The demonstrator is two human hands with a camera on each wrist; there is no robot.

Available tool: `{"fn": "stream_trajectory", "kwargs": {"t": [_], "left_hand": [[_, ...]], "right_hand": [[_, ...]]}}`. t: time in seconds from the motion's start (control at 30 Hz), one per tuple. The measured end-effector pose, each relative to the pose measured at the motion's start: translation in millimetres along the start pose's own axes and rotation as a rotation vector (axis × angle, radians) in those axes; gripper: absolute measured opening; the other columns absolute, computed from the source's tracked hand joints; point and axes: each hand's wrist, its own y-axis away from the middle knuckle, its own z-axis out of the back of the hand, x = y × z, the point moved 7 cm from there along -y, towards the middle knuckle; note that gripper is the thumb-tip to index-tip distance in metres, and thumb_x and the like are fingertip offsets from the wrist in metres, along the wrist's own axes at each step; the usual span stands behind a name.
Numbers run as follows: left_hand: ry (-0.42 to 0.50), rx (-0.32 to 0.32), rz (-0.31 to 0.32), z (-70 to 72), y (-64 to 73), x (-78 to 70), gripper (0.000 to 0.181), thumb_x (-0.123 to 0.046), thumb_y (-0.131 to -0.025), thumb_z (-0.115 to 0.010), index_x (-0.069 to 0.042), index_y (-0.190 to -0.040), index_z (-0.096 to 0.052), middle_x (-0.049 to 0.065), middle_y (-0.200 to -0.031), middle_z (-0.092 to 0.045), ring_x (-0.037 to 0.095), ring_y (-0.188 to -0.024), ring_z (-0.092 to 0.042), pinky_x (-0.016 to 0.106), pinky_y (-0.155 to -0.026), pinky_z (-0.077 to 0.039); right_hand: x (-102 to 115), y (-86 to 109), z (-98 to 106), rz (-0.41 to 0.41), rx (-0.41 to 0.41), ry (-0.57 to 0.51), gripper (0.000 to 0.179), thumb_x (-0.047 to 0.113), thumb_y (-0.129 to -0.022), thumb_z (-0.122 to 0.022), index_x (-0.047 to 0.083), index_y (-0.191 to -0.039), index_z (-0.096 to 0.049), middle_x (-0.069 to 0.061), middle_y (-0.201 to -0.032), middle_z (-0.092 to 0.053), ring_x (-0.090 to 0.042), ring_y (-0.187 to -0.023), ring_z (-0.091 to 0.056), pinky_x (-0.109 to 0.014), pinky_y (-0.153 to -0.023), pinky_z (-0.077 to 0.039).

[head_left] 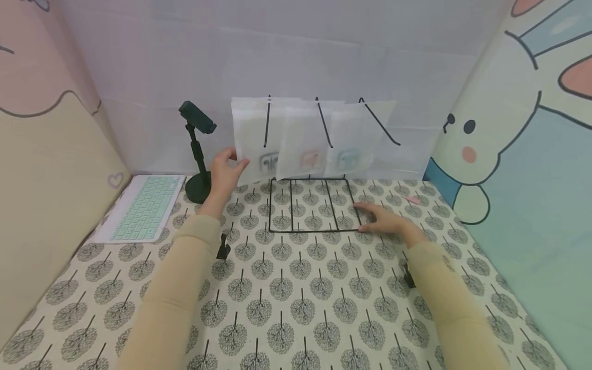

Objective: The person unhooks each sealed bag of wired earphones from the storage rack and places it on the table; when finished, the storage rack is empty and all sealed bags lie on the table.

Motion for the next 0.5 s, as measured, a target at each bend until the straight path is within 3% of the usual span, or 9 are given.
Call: {"fn": "stream_trajectory", "kwargs": {"t": [0.17,0.33,0.5], "left_hand": [[0.024,-0.041,-0.036,7.5,3.7,-5.9,0.024,-0.017,-0.084,-0.072,0.004,-0.090,-0.062,0.020,-0.094,-0.063,0.036,-0.096,-0.057,0.045,-0.088,-0.043],[0.066,-0.072,-0.050,16.5,5.0,-10.4,0.021,-0.015,-0.084,-0.072,0.003,-0.090,-0.064,0.019,-0.090,-0.065,0.031,-0.096,-0.061,0.043,-0.095,-0.043],[0.077,-0.103,-0.063,23.8,7.0,-13.6,0.021,-0.017,-0.085,-0.072,0.001,-0.091,-0.066,0.016,-0.090,-0.066,0.021,-0.081,-0.059,0.027,-0.078,-0.046]], "right_hand": [[-0.8,3.8,1.1,-0.021,-0.001,-0.001,0.082,0.038,-0.083,-0.071,0.014,-0.149,-0.029,-0.018,-0.154,-0.021,-0.042,-0.141,-0.015,-0.064,-0.110,-0.013],[-0.5,3.3,2.0,-0.007,-0.007,0.001,0.083,0.041,-0.081,-0.072,0.015,-0.149,-0.030,-0.017,-0.155,-0.021,-0.041,-0.142,-0.015,-0.061,-0.112,-0.012],[-1.7,3.1,2.9,-0.008,-0.018,0.004,0.083,0.039,-0.081,-0.072,0.015,-0.148,-0.030,-0.017,-0.155,-0.021,-0.040,-0.141,-0.016,-0.061,-0.112,-0.014]]}}
